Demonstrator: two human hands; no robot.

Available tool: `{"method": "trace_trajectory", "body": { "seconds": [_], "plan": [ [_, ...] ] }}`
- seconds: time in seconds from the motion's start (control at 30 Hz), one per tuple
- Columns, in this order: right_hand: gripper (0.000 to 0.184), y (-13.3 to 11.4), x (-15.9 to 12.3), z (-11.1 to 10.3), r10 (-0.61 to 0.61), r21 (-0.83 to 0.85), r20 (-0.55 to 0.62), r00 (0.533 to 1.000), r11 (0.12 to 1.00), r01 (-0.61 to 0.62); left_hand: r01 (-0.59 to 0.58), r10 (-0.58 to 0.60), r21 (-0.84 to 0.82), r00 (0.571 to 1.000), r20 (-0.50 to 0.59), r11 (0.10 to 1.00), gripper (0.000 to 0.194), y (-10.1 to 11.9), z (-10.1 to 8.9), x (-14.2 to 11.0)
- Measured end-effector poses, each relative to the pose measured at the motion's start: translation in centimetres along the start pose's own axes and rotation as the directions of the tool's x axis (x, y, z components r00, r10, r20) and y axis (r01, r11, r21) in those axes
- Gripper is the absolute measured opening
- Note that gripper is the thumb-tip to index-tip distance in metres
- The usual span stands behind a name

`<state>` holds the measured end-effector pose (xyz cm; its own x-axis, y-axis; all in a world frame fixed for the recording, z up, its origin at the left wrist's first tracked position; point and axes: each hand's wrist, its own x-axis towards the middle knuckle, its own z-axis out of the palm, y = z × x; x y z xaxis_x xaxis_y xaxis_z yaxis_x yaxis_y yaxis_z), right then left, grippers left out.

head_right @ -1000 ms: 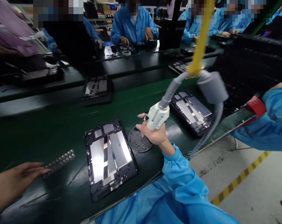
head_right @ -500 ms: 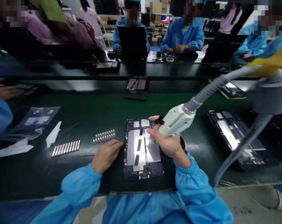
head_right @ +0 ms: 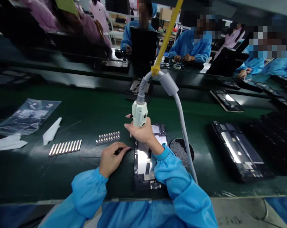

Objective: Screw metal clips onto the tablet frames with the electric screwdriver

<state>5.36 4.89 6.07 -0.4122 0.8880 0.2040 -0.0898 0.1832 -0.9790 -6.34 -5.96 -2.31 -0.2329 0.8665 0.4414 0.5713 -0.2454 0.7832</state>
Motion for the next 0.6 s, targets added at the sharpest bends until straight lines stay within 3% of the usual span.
{"method": "trace_trajectory", "body": {
  "seconds": [0.2,0.6],
  "plan": [
    [0.019,0.5,-0.4,0.3,0.029,-0.023,0.009,1.0,0.999,-0.028,0.163,-0.166,-0.063,0.985,-0.045,0.985,0.014,0.1,0.1,-0.1],
    [0.021,1.5,-0.5,0.4,0.009,-0.005,0.031,0.999,1.0,-0.009,0.184,-0.196,-0.113,0.975,-0.105,0.976,0.013,-0.4,0.1,-0.2]
  ]
}}
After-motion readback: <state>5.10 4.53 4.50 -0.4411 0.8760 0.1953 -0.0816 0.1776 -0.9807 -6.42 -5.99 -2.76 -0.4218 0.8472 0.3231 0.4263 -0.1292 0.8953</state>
